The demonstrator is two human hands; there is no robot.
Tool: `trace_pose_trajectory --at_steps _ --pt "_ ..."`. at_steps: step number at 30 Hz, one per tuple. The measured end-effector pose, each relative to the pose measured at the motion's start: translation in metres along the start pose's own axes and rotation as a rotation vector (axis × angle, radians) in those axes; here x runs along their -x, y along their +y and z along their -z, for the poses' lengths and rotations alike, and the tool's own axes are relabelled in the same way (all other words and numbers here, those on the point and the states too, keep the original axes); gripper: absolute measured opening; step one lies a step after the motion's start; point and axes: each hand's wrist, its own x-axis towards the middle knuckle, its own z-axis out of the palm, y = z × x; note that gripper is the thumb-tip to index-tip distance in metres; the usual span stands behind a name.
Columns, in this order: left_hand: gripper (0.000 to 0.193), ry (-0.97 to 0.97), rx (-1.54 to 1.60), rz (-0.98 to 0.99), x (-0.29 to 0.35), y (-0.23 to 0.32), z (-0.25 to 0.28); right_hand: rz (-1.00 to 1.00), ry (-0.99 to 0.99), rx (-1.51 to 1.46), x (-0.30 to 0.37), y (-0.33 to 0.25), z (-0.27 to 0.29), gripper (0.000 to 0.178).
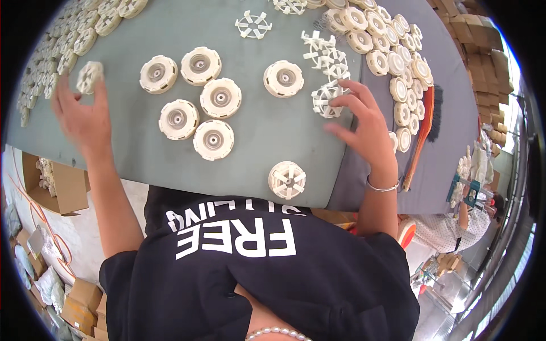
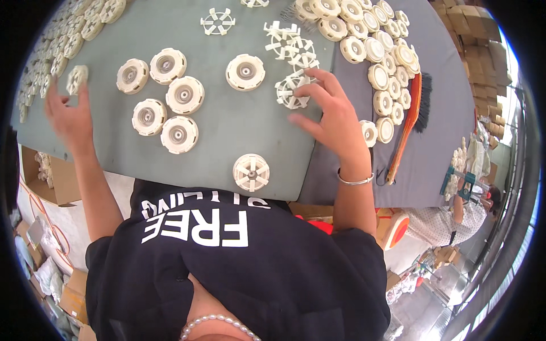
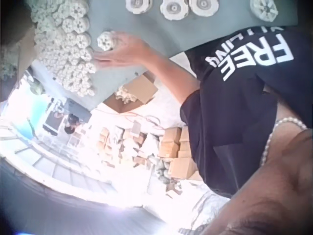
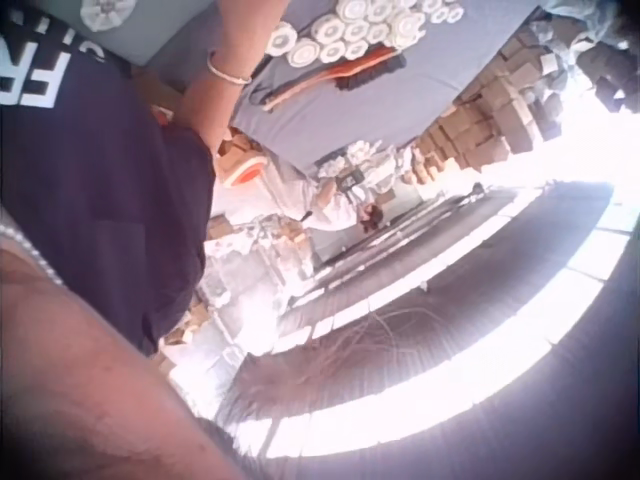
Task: The person assembles small white plastic components by inserting metal springs and plastic inserts into circular housings. They repeatedly pick up parts, fit them together, and place the completed units on the table. The process is performed by hand without tools.
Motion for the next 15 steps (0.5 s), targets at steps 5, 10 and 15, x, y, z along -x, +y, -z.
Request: trace_pose_trajectory --at_steps 5,10,15 --pt "0.068 -0.810 0.434 -0.123 0.058 0.136 -0.008 -0.005 0.046 -0.022 -0.001 -0.008 -0.001 0.039" --pt "0.074 -0.893 0.460 -0.263 0.097 0.200 -0.049 -0.216 0.043 0.002 0.010 -0.008 0.005 0.045" --pt "0.068 -1.061 0.478 -0.338 0.099 0.190 -0.024 -0.210 0.040 -0.084 0.021 -0.018 0.003 0.040"
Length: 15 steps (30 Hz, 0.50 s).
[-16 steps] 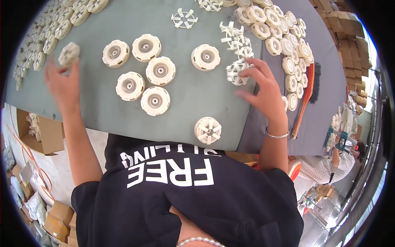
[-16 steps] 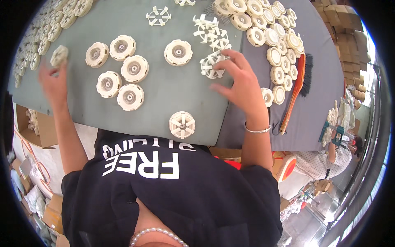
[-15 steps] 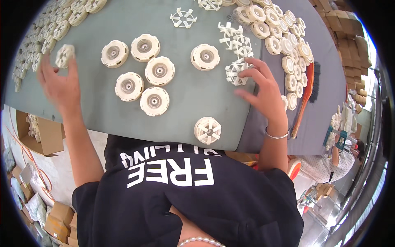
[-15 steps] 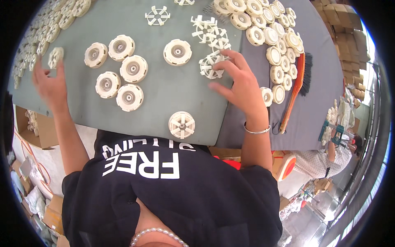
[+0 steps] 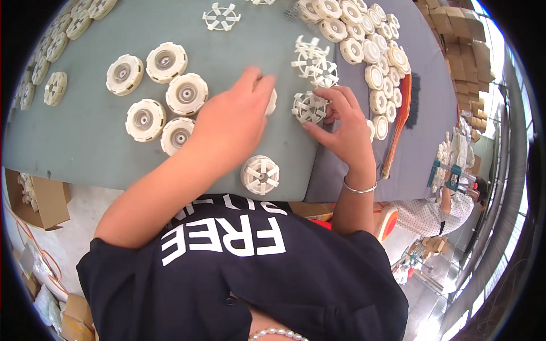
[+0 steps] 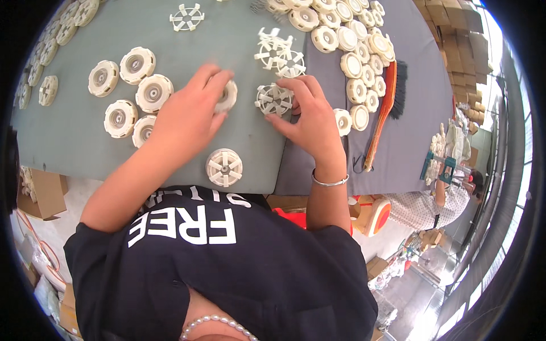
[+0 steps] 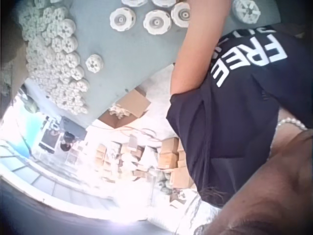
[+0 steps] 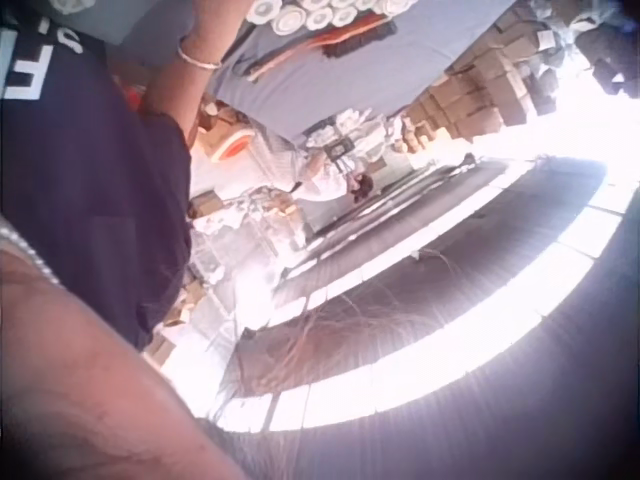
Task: The person assembles small white plastic components by inserting metal springs and plastic inserts into circular housings. They repeatedly pick up parts, fit them together, and place the completed units on the table. The process is performed by hand without tools.
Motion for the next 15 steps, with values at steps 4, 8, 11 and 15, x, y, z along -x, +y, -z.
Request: trace_pose_trajectory --at_steps 4,8,11,15 --pt "0.068 -0.043 0.020 -0.080 0.024 0.001 0.006 0.088 0.090 -0.061 0.006 0.007 0.003 0.027" --pt "0.069 -0.037 0.064 -0.098 0.027 -0.005 0.004 0.227 0.128 0.041 -0.004 0.022 0.001 0.023" --pt "0.068 -0.009 0.103 -0.069 0.033 -0.006 -0.002 0.080 -0.041 -0.145 0.007 0.010 0.008 0.035" --pt "0.067 -0.006 0.135 -0.028 0.036 -0.003 -0.005 0.155 -0.176 -0.129 0.016 -0.008 0.002 0.059"
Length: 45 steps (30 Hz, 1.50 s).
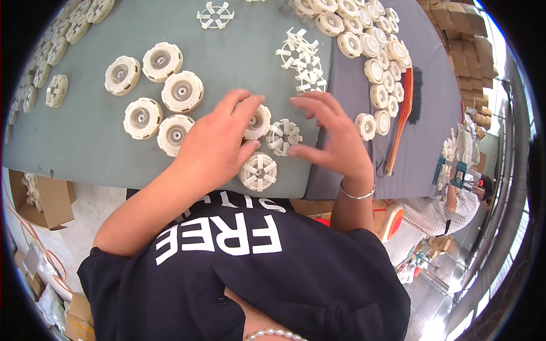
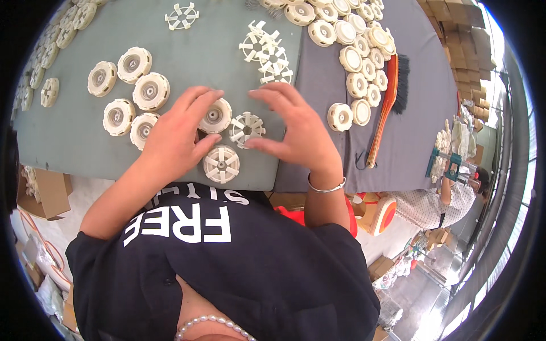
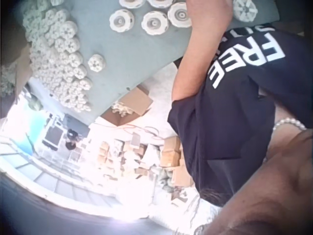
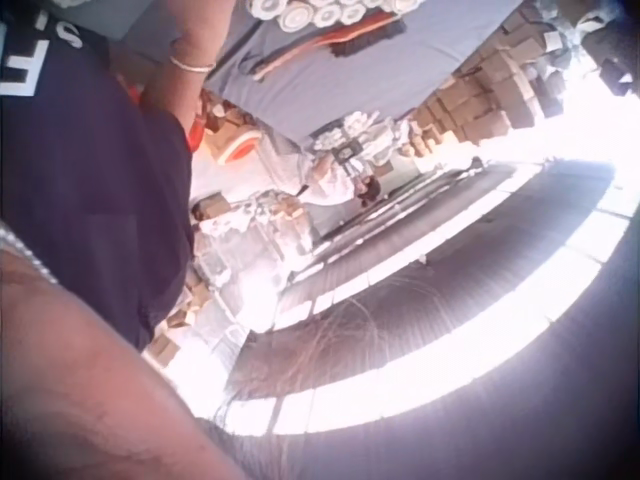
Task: The person assembles small white plastic components by inserting metal springs and plastic inserts into circular housings. They repeatedly pick up parts, fit them together, and place the completed units on the table. The process is performed by hand without tools.
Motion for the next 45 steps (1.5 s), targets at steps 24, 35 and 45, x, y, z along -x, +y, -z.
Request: trace_pose_trajectory --at_steps 24,35,45 --pt "0.065 -0.093 0.881 0.083 -0.007 0.025 0.005 0.227 0.221 -0.399 -0.004 -0.014 -0.025 0.067" --pt "0.031 0.233 0.191 -0.181 -0.009 0.018 0.005 0.174 0.410 -0.474 -0.005 -0.034 -0.050 0.052" --pt "0.015 0.277 0.593 0.108 -0.013 0.025 0.012 0.452 0.476 -0.230 -0.017 -0.020 -0.062 0.042"
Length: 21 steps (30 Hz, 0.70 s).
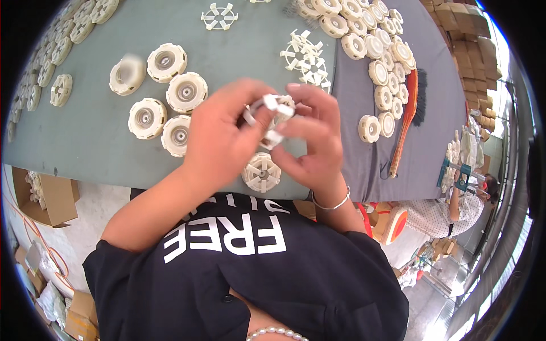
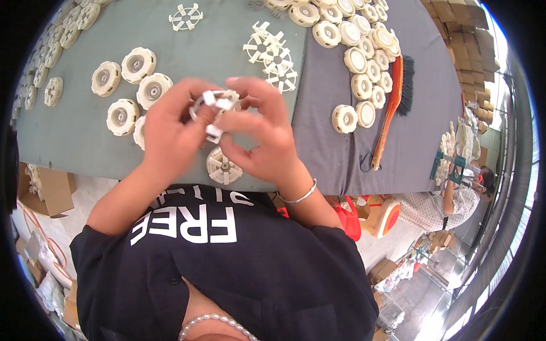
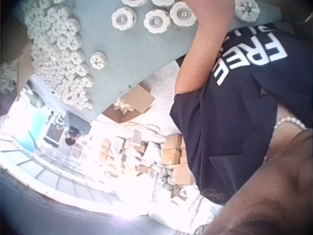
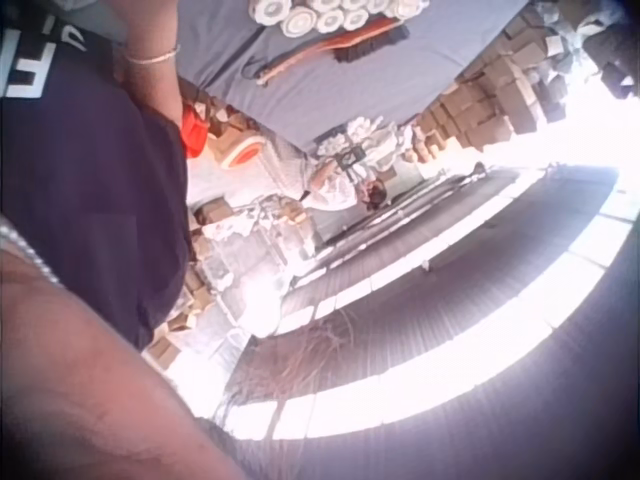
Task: The person assembles small white plastic components by inserting metal springs and plastic inserts into circular housings. They repeatedly pick up parts, fit them together, and place the completed units on the table. The process is performed by hand without tools.
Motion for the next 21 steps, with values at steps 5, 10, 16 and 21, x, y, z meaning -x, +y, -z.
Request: trace_pose_trajectory --at_steps 5,10,16,21 --pt "0.009 0.155 -0.425 -0.550 -0.006 -0.018 0.004 -0.154 -0.042 -0.041 -0.017 -0.015 0.013 0.046" --pt "0.019 -0.071 0.415 0.350 -0.018 -0.014 0.016 0.193 -0.212 0.187 -0.029 -0.009 0.013 0.039" --pt "0.017 0.188 0.002 -0.228 -0.014 -0.027 0.028 -0.072 -0.069 -0.288 -0.018 0.006 -0.001 0.042" --pt "0.027 0.267 -0.388 -0.698 -0.012 -0.028 0.012 -0.714 -0.125 -0.533 -0.028 -0.010 -0.008 0.063"
